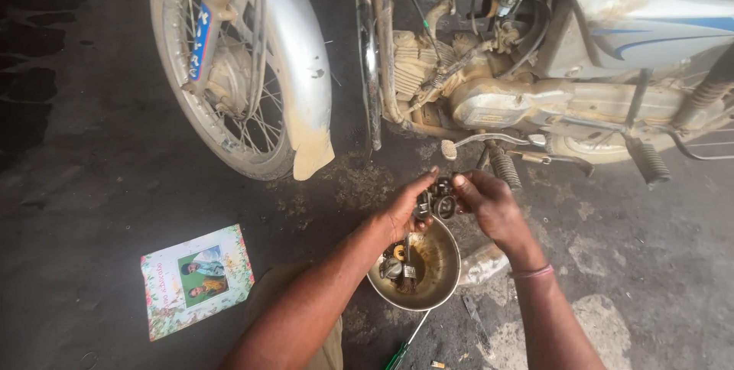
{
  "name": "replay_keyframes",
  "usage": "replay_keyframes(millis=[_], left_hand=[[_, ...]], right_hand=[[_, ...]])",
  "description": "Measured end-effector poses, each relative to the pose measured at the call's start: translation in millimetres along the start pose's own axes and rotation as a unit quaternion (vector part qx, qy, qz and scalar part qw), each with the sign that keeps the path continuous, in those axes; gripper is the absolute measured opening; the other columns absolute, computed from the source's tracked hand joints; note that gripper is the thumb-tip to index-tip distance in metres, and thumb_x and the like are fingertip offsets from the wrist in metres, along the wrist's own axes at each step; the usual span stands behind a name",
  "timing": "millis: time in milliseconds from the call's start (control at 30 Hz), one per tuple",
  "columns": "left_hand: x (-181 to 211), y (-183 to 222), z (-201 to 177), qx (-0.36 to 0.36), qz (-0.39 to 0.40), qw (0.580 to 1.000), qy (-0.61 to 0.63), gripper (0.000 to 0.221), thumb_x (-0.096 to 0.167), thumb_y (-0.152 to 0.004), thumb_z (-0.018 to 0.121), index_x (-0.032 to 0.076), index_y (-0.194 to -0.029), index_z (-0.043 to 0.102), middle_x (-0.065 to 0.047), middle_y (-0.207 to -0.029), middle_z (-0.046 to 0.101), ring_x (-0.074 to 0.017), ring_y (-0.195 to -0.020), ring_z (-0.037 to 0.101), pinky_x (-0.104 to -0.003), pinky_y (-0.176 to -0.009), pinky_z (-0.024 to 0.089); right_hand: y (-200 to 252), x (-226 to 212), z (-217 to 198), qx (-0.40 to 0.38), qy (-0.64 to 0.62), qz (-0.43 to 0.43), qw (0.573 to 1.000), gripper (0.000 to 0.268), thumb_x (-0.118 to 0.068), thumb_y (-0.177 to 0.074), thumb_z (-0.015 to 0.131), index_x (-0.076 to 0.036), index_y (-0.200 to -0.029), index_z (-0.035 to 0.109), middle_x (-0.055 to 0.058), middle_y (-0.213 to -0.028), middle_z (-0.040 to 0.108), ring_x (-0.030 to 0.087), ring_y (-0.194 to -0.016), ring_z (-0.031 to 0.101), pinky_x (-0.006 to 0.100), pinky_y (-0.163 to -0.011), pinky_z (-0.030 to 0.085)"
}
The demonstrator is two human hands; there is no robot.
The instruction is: Cleaning and inspecting the internal components of a motorcycle carburetor using fuel and a screwdriver.
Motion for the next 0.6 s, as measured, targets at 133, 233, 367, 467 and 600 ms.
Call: replay_keyframes(millis=[133, 233, 367, 467, 600], left_hand=[[17, -13, -7, 0.031, 0.086, 0.996, 0.009, 0.064, 0.072, -0.096, 0.055, 0.011, -0.099, 0.072, -0.004, -0.078, 0.068, -0.0106, -0.061, 0.062, -0.025, -0.049, 0.049], [49, 10, 2, 0.032, 0.194, 0.975, -0.101, 0.058, 0.067, -0.091, 0.06, 0.012, -0.104, 0.072, -0.006, -0.087, 0.072, -0.0144, -0.078, 0.068, -0.032, -0.066, 0.054], [56, 14, 10, 0.052, 0.217, 0.961, -0.165, 0.052, 0.06, -0.089, 0.065, 0.012, -0.108, 0.072, -0.004, -0.101, 0.075, -0.0176, -0.1, 0.071, -0.038, -0.084, 0.056], [39, -2, 3, 0.077, 0.198, 0.964, -0.162, 0.049, 0.056, -0.089, 0.07, 0.01, -0.105, 0.074, -0.008, -0.098, 0.076, -0.0195, -0.096, 0.073, -0.039, -0.083, 0.058], [59, 19, 13, 0.092, 0.23, 0.956, -0.156, 0.047, 0.051, -0.084, 0.073, 0.014, -0.112, 0.07, -0.01, -0.094, 0.075, -0.0215, -0.09, 0.071, -0.042, -0.078, 0.058]], right_hand=[[7, 6, 11, -0.038, 0.074, 0.022, 0.996, 0.031, -0.029, -0.102, 0.055, -0.004, -0.096, 0.072, 0.009, -0.072, 0.072, 0.018, -0.058, 0.069, 0.031, -0.051, 0.057], [24, 38, 38, -0.069, -0.074, 0.139, 0.985, 0.032, -0.025, -0.104, 0.054, -0.001, -0.092, 0.071, 0.011, -0.071, 0.071, 0.018, -0.056, 0.065, 0.031, -0.051, 0.055], [26, 83, 40, -0.102, -0.366, 0.217, 0.899, 0.014, -0.007, -0.097, 0.058, -0.003, -0.094, 0.07, 0.009, -0.078, 0.071, 0.013, -0.059, 0.062, 0.028, -0.051, 0.051], [26, 38, 28, -0.097, 0.203, -0.348, 0.91, 0.024, -0.016, -0.112, 0.058, -0.008, -0.091, 0.065, 0.003, -0.078, 0.066, 0.006, -0.058, 0.058, 0.021, -0.051, 0.053], [34, 30, 54, -0.03, 0.482, -0.085, 0.871, 0.024, -0.022, -0.11, 0.047, -0.007, -0.099, 0.063, 0.004, -0.065, 0.06, 0.013, -0.049, 0.056, 0.029, -0.039, 0.044]])
Point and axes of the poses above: each hand's wrist, its own y-axis away from the middle knuckle, its own z-axis out of the palm, x = y × z, the point moved 8 cm from there along -y, towards the middle knuckle
